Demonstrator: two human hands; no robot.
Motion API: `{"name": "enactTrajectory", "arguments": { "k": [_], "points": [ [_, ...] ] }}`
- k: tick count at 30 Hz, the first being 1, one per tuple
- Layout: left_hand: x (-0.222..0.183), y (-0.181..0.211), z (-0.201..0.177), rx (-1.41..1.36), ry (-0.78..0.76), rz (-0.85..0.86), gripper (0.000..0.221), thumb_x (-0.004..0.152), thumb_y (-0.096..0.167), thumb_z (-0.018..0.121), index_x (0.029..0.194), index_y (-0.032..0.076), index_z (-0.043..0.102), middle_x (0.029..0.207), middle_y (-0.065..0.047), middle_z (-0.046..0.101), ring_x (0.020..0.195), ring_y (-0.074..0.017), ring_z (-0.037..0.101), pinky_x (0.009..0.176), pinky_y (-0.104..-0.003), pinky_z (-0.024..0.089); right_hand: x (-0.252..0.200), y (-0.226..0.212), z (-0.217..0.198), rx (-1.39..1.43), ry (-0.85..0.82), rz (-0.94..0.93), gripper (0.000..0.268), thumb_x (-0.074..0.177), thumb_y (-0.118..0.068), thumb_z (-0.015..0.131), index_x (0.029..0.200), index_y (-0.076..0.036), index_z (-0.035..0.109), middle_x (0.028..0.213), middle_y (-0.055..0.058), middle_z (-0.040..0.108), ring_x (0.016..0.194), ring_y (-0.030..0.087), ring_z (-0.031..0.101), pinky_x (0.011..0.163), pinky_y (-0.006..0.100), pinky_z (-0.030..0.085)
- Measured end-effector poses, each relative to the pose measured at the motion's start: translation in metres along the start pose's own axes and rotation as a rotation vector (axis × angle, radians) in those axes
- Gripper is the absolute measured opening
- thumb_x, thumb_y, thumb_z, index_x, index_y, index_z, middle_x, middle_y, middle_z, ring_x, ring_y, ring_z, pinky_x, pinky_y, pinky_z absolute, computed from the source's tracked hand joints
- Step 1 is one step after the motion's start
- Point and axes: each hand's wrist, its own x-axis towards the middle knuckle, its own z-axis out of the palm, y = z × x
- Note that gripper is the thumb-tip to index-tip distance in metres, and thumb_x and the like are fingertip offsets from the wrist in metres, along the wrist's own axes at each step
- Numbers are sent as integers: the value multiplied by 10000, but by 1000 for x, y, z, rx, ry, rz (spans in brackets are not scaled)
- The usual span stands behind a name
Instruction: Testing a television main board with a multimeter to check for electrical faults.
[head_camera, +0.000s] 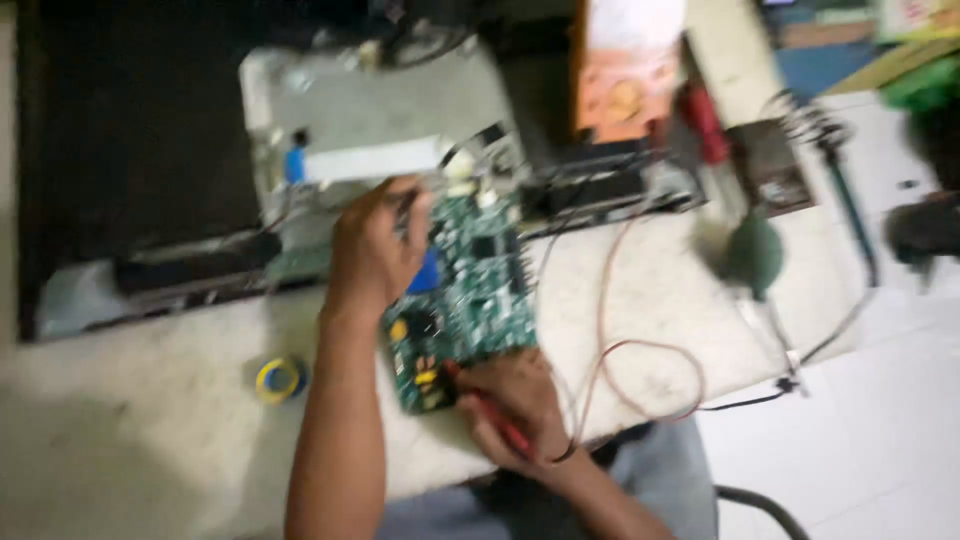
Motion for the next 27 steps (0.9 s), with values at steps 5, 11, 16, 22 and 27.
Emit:
{"name": "enactTrajectory", "arguments": {
  "k": [5, 11, 16, 22, 27],
  "points": [
    [-1, -2, 4, -6, -49, -81, 301, 1111, 213, 518, 1141, -23, 702, 998, -212, 763, 829, -378, 736, 666, -471, 605, 3, -5, -5, -35, 11, -9, 160, 973, -181, 622, 1001, -54, 714, 908, 52, 741, 788, 239, 682, 824, 376, 423],
    [4, 4, 2, -24, -44, -79, 273, 1101, 188, 532, 1120, -23, 705, 964, -190, 762, 795, -352, 729, 646, -453, 592, 3, -6, -7, -38, 6, 6, 154, 984, -177, 611, 1032, -55, 692, 922, 61, 735, 773, 239, 639, 784, 367, 423],
    [1, 0, 4, -3, -88, -135, 287, 1107, 201, 509, 1124, -16, 696, 975, -186, 764, 792, -345, 725, 627, -459, 600, -2, -3, -3, -78, 0, 51, 157, 981, -189, 619, 1030, -70, 709, 891, 58, 719, 768, 232, 621, 764, 358, 436],
    [1, 1, 4, -33, -66, -140, 270, 1094, 199, 548, 1150, -15, 703, 1020, -193, 769, 853, -363, 734, 690, -475, 603, -5, 1, 0, -86, -3, 46, 159, 968, -183, 648, 1060, -78, 723, 928, 46, 742, 793, 220, 643, 777, 344, 445],
    [-5, -9, 10, -52, -82, -201, 295, 1092, 284, 537, 1166, 52, 703, 1006, -172, 762, 858, -397, 722, 684, -536, 571, -4, 0, 0, -48, 33, 53, 158, 939, -149, 694, 1071, -65, 717, 952, 60, 752, 799, 215, 644, 783, 337, 451]
  ]
}}
